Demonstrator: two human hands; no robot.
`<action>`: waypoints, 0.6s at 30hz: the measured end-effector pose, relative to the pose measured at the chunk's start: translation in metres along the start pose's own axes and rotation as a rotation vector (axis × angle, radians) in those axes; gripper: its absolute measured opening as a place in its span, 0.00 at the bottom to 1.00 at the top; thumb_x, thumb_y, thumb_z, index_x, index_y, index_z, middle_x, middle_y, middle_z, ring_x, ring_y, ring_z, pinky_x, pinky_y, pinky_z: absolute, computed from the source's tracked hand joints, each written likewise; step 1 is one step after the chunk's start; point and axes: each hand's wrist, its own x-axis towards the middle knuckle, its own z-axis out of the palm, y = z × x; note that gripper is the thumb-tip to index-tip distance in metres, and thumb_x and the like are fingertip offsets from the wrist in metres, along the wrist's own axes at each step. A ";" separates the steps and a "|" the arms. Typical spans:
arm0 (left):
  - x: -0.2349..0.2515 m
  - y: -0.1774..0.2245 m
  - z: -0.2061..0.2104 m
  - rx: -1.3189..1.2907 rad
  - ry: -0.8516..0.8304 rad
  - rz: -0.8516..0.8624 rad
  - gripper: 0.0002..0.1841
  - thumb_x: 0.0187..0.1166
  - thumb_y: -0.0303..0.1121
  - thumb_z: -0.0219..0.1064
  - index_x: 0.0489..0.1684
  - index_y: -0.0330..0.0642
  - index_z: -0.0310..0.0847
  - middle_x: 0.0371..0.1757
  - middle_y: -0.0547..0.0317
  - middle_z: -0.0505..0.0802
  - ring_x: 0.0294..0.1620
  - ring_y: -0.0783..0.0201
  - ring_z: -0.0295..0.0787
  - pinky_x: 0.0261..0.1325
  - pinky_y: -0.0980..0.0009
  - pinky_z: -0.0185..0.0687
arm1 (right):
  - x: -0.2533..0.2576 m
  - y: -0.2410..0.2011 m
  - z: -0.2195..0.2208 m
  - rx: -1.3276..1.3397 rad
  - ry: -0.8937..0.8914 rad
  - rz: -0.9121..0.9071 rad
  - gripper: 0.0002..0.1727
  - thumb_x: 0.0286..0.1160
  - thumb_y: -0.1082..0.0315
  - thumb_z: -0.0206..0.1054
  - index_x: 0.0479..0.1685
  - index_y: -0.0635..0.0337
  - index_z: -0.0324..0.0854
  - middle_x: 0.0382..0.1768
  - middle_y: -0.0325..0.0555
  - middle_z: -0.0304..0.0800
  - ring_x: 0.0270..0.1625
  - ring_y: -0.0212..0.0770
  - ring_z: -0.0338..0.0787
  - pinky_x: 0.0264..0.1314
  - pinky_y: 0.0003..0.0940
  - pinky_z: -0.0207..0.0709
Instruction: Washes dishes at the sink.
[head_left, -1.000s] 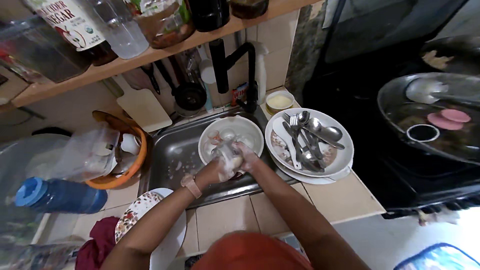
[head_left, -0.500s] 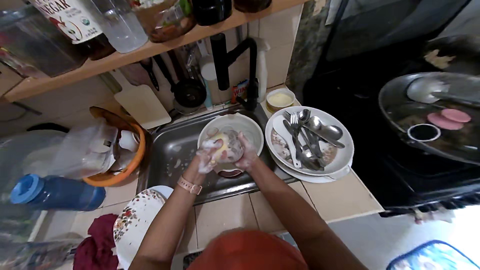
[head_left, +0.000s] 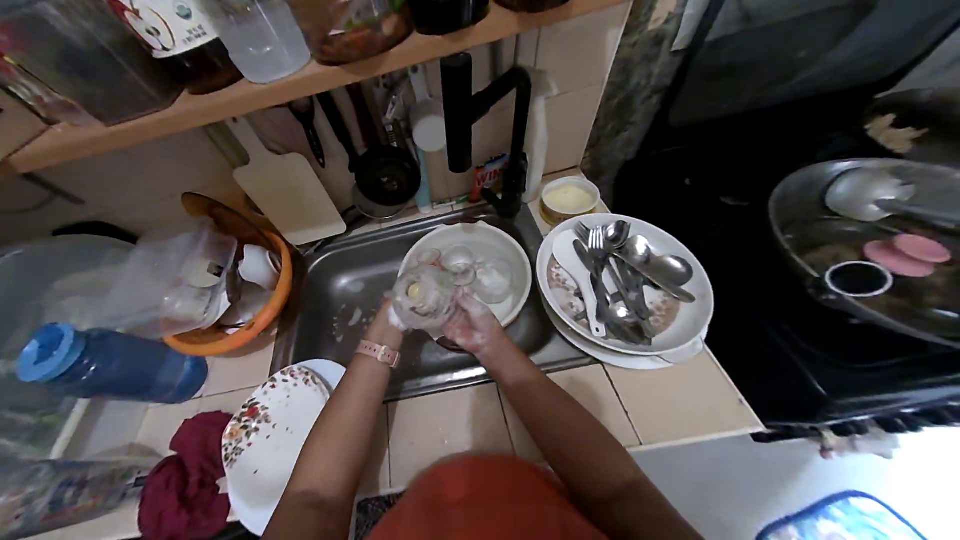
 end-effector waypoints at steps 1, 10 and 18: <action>0.000 -0.002 0.000 0.002 0.016 0.008 0.20 0.97 0.37 0.37 0.69 0.34 0.69 0.47 0.51 0.84 0.41 0.67 0.81 0.43 0.72 0.81 | -0.001 0.003 -0.002 0.017 -0.029 -0.015 0.16 0.91 0.69 0.39 0.65 0.60 0.69 0.47 0.49 0.90 0.49 0.43 0.92 0.57 0.41 0.86; -0.005 -0.025 0.046 -0.220 0.114 0.328 0.20 0.97 0.44 0.39 0.70 0.42 0.69 0.43 0.56 0.85 0.37 0.67 0.84 0.40 0.67 0.84 | 0.002 0.006 0.022 0.001 0.260 -0.186 0.12 0.93 0.73 0.45 0.64 0.62 0.70 0.43 0.44 0.87 0.41 0.36 0.88 0.48 0.33 0.84; 0.017 -0.052 0.045 0.856 0.072 1.514 0.10 0.69 0.34 0.71 0.35 0.36 0.95 0.48 0.41 0.97 0.57 0.33 0.90 0.65 0.37 0.73 | -0.006 -0.016 0.019 -0.678 0.301 -0.196 0.13 0.88 0.76 0.56 0.64 0.69 0.76 0.44 0.49 0.86 0.43 0.33 0.85 0.49 0.32 0.81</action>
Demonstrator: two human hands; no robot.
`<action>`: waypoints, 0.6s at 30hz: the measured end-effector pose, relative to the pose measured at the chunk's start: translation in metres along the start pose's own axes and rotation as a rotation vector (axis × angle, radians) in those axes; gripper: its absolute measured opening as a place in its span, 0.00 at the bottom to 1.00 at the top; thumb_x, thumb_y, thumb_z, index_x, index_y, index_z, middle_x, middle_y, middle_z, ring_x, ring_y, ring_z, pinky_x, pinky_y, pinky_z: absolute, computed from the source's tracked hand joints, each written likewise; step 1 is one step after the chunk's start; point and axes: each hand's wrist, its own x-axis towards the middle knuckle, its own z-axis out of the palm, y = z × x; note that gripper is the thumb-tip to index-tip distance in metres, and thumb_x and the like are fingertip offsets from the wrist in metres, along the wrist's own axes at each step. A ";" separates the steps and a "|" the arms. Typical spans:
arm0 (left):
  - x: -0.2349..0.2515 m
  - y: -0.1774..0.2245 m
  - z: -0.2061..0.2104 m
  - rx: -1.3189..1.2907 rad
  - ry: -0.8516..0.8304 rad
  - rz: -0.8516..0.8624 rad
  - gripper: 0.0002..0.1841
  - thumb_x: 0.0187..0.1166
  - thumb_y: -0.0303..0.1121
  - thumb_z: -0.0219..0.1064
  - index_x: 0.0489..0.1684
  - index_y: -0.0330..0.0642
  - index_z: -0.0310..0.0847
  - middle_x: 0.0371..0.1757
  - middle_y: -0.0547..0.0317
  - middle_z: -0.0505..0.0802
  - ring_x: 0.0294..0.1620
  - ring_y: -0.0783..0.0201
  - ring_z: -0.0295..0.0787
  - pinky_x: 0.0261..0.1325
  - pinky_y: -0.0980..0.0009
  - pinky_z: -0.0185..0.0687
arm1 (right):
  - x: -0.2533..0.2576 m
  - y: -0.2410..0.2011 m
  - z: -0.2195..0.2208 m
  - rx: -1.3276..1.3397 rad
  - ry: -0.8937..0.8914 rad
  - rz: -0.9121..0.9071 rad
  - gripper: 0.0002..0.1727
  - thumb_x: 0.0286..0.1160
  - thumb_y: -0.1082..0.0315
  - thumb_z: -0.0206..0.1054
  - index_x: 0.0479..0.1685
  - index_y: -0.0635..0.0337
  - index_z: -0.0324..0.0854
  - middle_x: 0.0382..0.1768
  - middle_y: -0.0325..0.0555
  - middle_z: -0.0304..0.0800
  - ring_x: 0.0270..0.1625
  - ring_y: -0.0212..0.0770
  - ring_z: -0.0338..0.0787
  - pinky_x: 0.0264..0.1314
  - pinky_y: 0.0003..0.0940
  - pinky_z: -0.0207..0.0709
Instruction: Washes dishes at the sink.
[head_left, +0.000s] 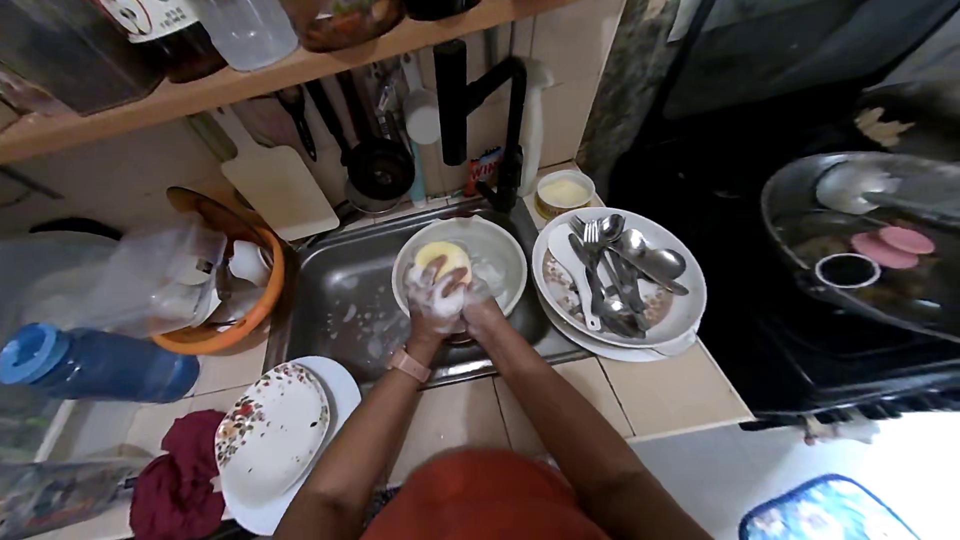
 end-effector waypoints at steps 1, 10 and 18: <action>0.012 -0.006 -0.009 0.034 -0.121 0.088 0.11 0.70 0.35 0.71 0.40 0.41 0.97 0.51 0.41 0.96 0.58 0.32 0.89 0.65 0.34 0.73 | 0.001 0.000 -0.008 -0.105 -0.054 -0.045 0.13 0.86 0.77 0.57 0.64 0.70 0.77 0.47 0.50 0.87 0.47 0.33 0.86 0.53 0.32 0.82; 0.064 -0.032 -0.041 -0.937 -0.422 -0.981 0.17 0.94 0.35 0.45 0.67 0.40 0.76 0.50 0.63 0.90 0.47 0.76 0.86 0.54 0.76 0.84 | -0.017 -0.009 -0.035 -0.228 -0.203 -0.124 0.10 0.76 0.84 0.61 0.53 0.77 0.79 0.43 0.48 0.89 0.44 0.29 0.87 0.52 0.26 0.83; 0.030 0.027 -0.004 -0.912 -0.050 -1.428 0.22 0.96 0.45 0.44 0.79 0.41 0.66 0.59 0.49 0.84 0.48 0.62 0.80 0.51 0.65 0.80 | 0.003 -0.014 -0.040 -0.912 -0.124 -0.184 0.12 0.83 0.73 0.66 0.57 0.72 0.87 0.55 0.66 0.91 0.61 0.58 0.90 0.72 0.56 0.76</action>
